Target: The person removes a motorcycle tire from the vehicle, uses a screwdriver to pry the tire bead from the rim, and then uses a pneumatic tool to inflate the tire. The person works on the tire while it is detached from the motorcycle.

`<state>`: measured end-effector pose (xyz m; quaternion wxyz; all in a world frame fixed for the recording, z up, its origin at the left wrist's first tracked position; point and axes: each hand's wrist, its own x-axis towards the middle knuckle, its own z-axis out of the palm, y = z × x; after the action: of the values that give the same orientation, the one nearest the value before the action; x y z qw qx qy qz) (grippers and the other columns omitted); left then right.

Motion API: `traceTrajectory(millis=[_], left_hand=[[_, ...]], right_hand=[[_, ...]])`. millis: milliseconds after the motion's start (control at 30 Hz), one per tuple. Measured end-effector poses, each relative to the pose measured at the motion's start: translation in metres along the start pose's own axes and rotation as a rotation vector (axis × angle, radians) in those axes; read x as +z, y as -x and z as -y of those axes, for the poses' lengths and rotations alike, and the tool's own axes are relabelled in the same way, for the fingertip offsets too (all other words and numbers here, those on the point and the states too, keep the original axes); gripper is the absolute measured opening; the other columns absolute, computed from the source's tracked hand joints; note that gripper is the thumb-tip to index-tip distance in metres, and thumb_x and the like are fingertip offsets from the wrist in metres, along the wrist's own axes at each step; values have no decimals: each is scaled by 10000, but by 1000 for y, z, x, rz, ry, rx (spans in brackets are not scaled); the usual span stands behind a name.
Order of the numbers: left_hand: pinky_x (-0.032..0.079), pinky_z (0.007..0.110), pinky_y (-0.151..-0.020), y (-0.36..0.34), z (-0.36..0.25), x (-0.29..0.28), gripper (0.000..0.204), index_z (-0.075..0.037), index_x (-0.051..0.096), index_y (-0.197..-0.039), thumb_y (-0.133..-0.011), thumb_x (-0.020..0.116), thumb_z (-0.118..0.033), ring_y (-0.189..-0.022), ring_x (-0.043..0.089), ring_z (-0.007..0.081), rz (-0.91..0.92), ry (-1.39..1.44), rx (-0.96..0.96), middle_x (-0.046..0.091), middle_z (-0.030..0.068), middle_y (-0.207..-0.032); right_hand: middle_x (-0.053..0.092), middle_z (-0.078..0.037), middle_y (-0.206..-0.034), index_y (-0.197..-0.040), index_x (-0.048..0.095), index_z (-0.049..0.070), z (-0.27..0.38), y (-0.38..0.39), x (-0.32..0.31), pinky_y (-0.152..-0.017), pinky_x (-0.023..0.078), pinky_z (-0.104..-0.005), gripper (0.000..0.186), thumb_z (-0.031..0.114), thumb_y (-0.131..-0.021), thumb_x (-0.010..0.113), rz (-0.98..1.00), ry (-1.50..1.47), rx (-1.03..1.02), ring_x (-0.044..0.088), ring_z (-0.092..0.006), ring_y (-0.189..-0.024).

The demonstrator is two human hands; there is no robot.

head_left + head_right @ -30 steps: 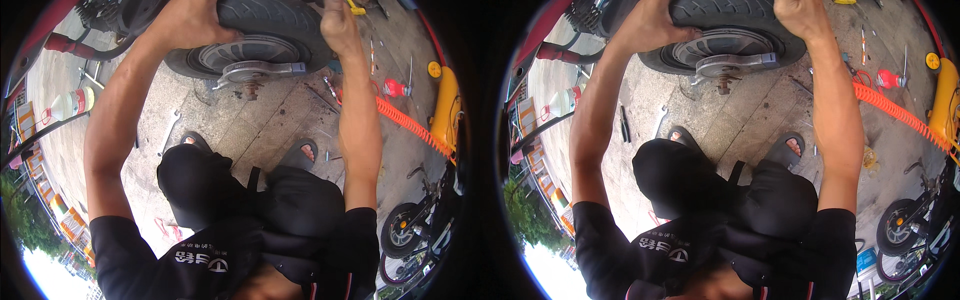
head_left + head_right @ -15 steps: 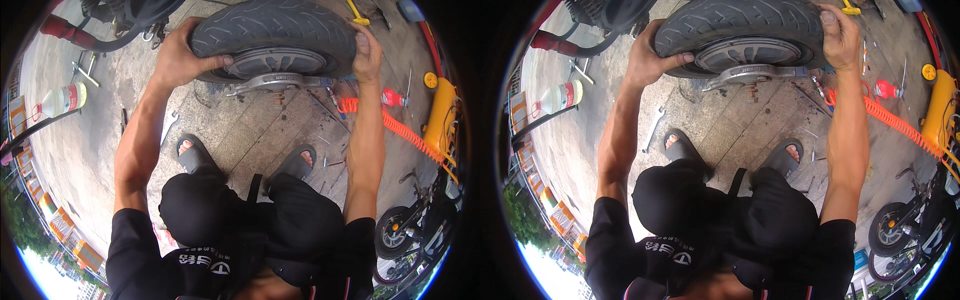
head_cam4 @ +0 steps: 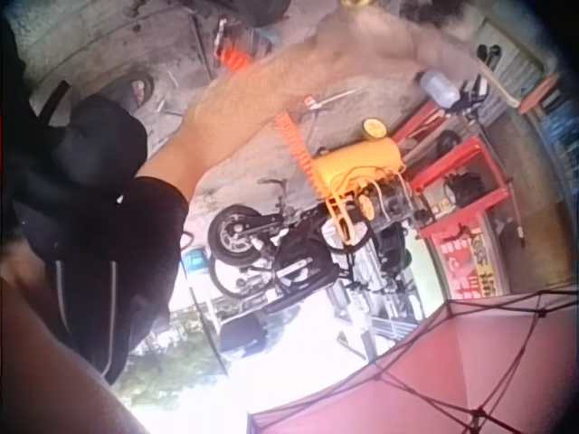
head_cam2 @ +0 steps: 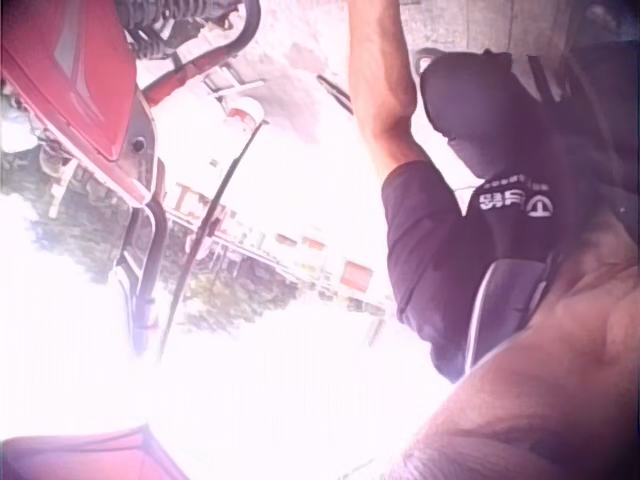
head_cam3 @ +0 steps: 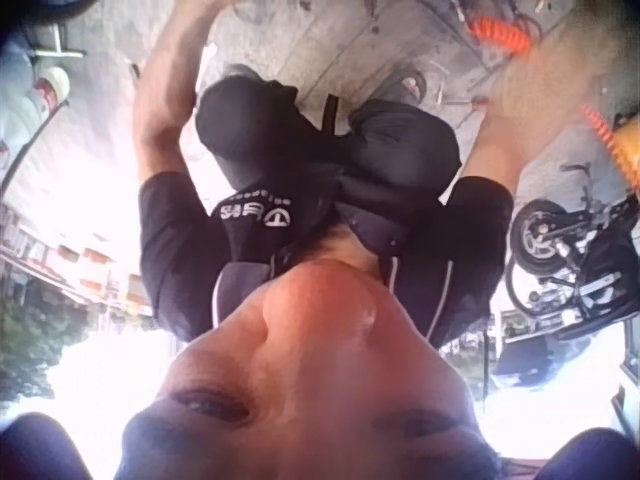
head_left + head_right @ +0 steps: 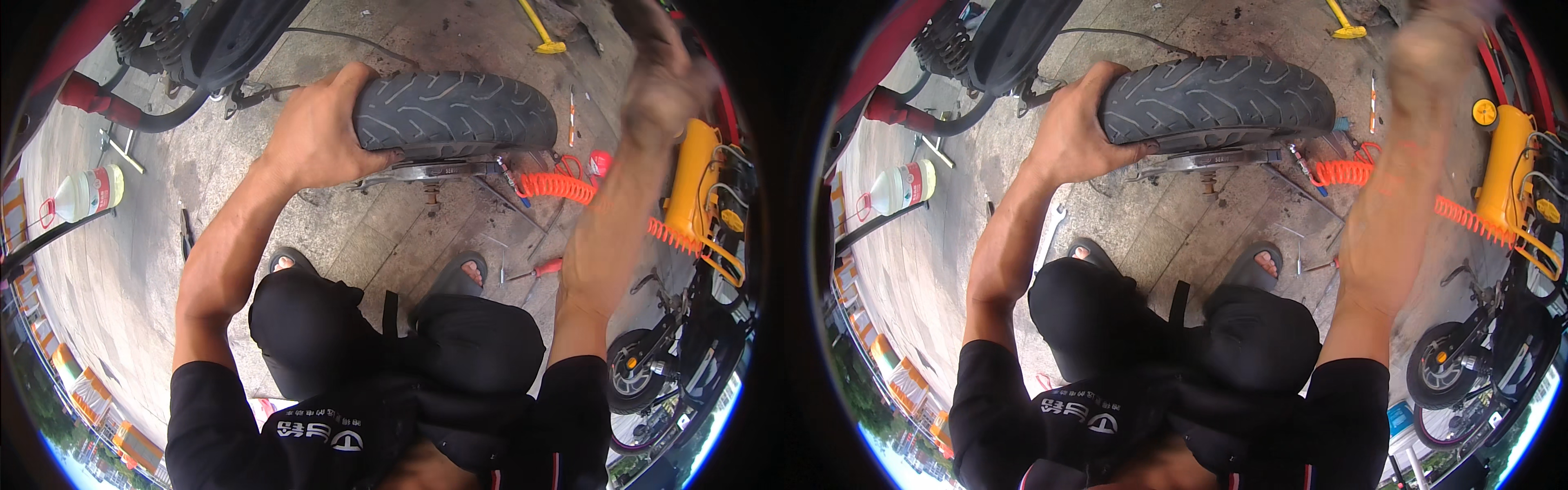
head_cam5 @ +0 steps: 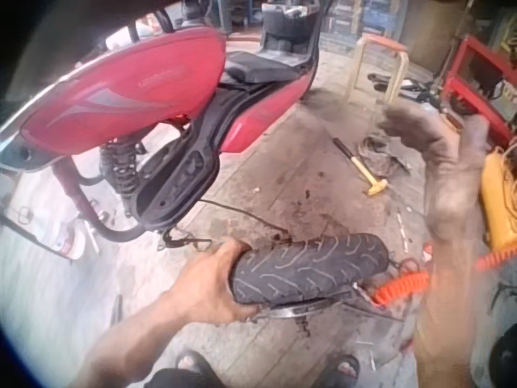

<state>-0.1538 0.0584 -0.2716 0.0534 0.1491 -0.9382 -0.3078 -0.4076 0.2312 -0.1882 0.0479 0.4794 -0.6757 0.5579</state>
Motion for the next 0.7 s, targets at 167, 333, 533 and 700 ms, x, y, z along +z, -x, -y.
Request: traceTrajectory(millis=[167, 333, 533, 700], left_hand=[[570, 436, -824, 21, -12, 7, 804, -27, 542, -1253, -576, 904, -266, -938, 705, 383, -8, 23, 90, 686, 189, -1037], [555, 456, -818, 42, -4, 14, 740, -39, 555, -1207, -574, 873, -253, -926, 673, 381, 67, 103, 202, 648, 169, -1036], [561, 448, -804, 48, 15, 11, 754, -42, 559, -1186, -519, 876, -195, -926, 676, 393, 115, 114, 279, 649, 168, -1059], [557, 442, -842, 50, 39, 5, 784, -38, 548, -1199, -513, 898, -183, -1002, 671, 407, 140, 164, 291, 651, 188, -1111]], right_hand=[[697, -160, -1083, -1182, 657, -38, -31, 88, 37, -889, 531, -353, 680, 572, -1033, 398, 369, -32, 243, 673, -274, -1016], [717, -133, -942, -1103, 676, -72, -55, 118, -6, -797, 558, -328, 610, 462, -1086, 384, 148, -172, 232, 692, -211, -855], [747, -128, -950, -1086, 696, -30, -156, 227, -68, -752, 570, -386, 271, 203, -961, 639, 358, 548, 811, 714, -313, -796], [691, -83, -1165, -1219, 645, 56, -184, 330, -28, -1021, 416, -451, 402, 165, -834, 691, 906, 980, 474, 553, -298, -1217]])
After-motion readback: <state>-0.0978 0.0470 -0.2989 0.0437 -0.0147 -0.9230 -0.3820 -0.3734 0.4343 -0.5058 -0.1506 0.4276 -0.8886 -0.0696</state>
